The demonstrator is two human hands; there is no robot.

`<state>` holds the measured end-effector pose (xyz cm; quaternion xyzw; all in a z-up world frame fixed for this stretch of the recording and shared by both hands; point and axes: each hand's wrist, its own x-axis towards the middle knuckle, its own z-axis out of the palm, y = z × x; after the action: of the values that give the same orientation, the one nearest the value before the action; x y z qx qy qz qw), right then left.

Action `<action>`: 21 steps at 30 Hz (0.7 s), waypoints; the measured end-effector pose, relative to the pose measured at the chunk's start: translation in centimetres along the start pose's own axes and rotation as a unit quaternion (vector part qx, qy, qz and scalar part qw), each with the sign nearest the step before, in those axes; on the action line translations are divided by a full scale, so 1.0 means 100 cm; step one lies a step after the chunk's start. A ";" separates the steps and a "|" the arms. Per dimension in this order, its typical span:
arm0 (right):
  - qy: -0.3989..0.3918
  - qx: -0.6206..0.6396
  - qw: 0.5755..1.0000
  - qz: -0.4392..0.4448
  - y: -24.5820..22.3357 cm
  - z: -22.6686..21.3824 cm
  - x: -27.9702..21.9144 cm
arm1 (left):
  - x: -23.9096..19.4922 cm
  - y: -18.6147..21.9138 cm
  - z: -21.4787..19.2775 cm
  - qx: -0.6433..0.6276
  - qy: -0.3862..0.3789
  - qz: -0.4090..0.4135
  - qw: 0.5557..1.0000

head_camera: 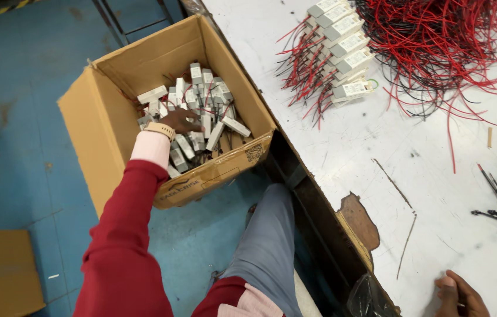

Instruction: The person assembles small white electrical modules by inserting red and black wires into terminal blocks and tightening them with a yellow screwdriver. Completed units are placed into a cardboard box on the floor. The workspace contains piles of wires, loose components, and other tools.

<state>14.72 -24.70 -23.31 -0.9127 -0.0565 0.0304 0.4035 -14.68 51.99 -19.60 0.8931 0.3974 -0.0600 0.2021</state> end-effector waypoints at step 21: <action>0.126 0.119 0.980 -0.097 -0.125 -0.014 -0.062 | -0.016 0.442 0.034 -0.010 0.287 0.360 0.888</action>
<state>7.76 -18.20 -13.05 -0.8447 -0.0894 -0.1174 0.5146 16.85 22.88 -8.47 0.9512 0.0894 0.2795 0.0958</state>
